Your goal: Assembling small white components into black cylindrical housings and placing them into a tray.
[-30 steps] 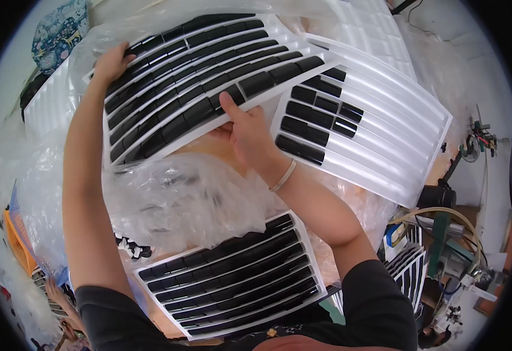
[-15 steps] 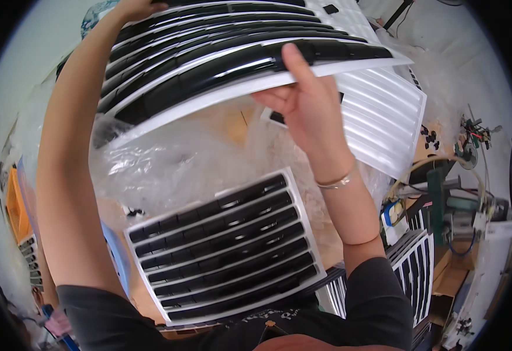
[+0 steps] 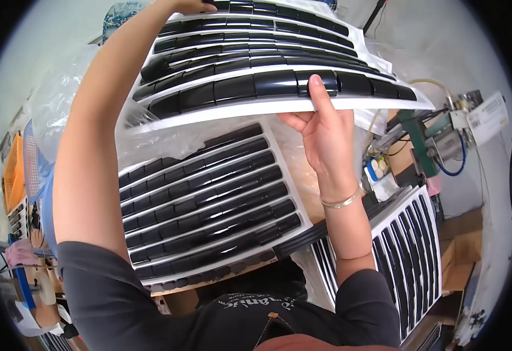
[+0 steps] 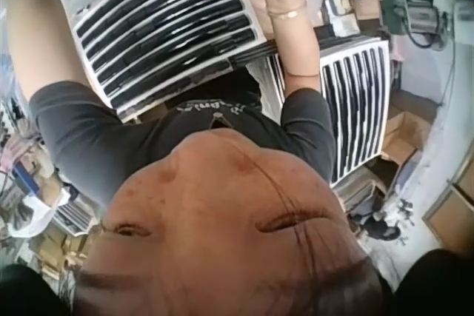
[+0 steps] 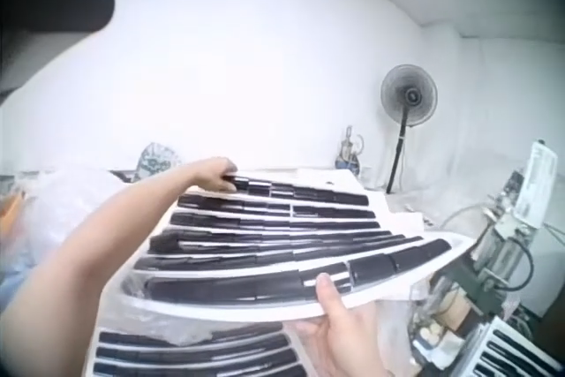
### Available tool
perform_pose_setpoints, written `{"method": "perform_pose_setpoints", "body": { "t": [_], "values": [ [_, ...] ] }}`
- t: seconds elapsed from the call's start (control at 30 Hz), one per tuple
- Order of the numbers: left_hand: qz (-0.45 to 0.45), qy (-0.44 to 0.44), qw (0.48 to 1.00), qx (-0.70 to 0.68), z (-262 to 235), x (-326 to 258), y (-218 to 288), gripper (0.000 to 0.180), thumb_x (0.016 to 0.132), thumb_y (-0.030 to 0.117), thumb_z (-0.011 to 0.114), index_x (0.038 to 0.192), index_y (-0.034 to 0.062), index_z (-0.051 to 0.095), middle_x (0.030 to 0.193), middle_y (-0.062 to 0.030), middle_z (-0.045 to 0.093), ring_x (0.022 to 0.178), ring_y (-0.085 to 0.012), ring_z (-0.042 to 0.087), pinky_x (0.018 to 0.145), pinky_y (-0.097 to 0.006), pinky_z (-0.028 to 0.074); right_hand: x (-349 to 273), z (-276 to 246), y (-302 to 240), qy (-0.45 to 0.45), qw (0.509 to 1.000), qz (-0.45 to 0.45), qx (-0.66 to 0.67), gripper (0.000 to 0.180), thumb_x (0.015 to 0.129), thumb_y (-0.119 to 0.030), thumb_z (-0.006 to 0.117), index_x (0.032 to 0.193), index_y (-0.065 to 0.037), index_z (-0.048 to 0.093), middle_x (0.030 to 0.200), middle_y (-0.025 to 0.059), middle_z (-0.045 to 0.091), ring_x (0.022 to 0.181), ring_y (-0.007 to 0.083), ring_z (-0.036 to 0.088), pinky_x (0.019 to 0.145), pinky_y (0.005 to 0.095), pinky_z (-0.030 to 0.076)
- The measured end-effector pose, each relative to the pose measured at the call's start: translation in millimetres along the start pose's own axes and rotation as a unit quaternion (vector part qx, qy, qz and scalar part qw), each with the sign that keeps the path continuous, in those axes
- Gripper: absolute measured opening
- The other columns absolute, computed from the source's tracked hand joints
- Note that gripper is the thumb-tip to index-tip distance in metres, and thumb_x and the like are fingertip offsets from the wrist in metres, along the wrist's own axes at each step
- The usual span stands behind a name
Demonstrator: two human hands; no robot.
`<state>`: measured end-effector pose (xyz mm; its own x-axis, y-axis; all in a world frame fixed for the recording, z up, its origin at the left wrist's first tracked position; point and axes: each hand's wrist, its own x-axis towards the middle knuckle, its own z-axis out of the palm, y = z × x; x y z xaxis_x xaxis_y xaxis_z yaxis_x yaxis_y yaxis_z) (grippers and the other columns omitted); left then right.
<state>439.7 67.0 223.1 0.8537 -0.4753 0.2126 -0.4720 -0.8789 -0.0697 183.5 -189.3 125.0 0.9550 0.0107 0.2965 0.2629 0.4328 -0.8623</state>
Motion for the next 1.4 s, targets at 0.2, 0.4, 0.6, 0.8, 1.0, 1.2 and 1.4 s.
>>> {"method": "perform_pose_setpoints", "body": {
  "t": [0.2,0.4,0.6,0.8,1.0,1.2,1.4],
  "values": [
    [0.054,0.036,0.998,-0.009,-38.0,9.8,30.5,0.036,0.077,0.022,0.07,0.099,-0.005,0.061,0.099,-0.0231,0.064,0.092,-0.0338,0.06,0.084,-0.04,0.047,-20.6,-14.1,-41.1,0.0,1.0,-0.019,0.014,0.029,0.096,-0.018,0.05,0.115,0.004,0.053,0.102,0.0163,0.066,0.084,0.0253,0.069,0.071,0.0346,0.061],
    [0.065,0.025,0.997,-0.013,-46.3,-7.5,48.5,0.049,0.076,0.026,0.07,0.112,-0.0042,0.059,0.107,-0.0233,0.063,0.101,-0.0346,0.059,0.089,-0.039,0.046,-46.8,-19.7,-42.6,0.01,1.0,-0.012,0.021,0.029,0.095,-0.016,0.052,0.117,0.004,0.052,0.104,0.0162,0.064,0.086,0.0241,0.069,0.068,0.0335,0.062],
    [0.11,-0.021,0.992,-0.054,27.9,-52.9,39.0,0.046,0.081,0.027,0.07,0.112,-0.0019,0.053,0.104,-0.0214,0.06,0.097,-0.0336,0.057,0.087,-0.038,0.045,-116.1,-25.2,20.9,0.045,0.989,0.139,0.014,0.03,0.096,-0.017,0.052,0.116,0.005,0.05,0.106,0.016,0.061,0.09,0.0252,0.066,0.074,0.0365,0.061],
    [0.16,-0.096,0.973,-0.136,117.9,-91.7,51.6,0.036,0.079,0.019,0.069,0.104,-0.0008,0.053,0.099,-0.0206,0.06,0.093,-0.0376,0.057,0.082,-0.042,0.045,-185.5,-18.3,89.5,0.058,0.978,0.187,0.07,0.027,0.095,-0.012,0.053,0.117,0.005,0.05,0.111,0.0129,0.058,0.096,0.0227,0.063,0.08,0.0394,0.059],
    [0.102,-0.112,0.979,-0.139,154.5,-127.1,82.1,0.034,0.08,0.023,0.068,0.106,0.0061,0.055,0.095,-0.0194,0.063,0.095,-0.0373,0.059,0.081,-0.044,0.045,-218.1,-41.9,125.5,0.08,0.964,0.233,0.099,0.027,0.096,-0.013,0.052,0.119,0.001,0.05,0.114,0.012,0.057,0.1,0.0235,0.061,0.088,0.0416,0.056],
    [0.04,-0.055,0.998,-0.008,160.8,-161.9,73.5,0.045,0.084,0.036,0.063,0.116,0.0051,0.055,0.118,-0.0176,0.056,0.113,-0.0341,0.051,0.091,-0.048,0.04,-226.6,-61.4,132.3,0.102,0.946,0.291,0.099,0.028,0.096,-0.017,0.052,0.119,-0.001,0.049,0.111,0.0129,0.059,0.1,0.0258,0.063,0.086,0.0411,0.056],
    [0.036,-0.499,0.858,0.118,36.3,-309.7,95.9,0.107,0.055,0.069,0.071,0.134,0.0024,0.043,0.139,-0.0195,0.04,0.135,-0.0375,0.026,0.11,-0.062,0.002,-229.2,-76.6,130.0,0.118,0.935,0.311,0.12,0.029,0.097,-0.02,0.05,0.119,-0.001,0.049,0.113,0.0147,0.06,0.102,0.0277,0.063,0.086,0.0429,0.056]
  ]
}}
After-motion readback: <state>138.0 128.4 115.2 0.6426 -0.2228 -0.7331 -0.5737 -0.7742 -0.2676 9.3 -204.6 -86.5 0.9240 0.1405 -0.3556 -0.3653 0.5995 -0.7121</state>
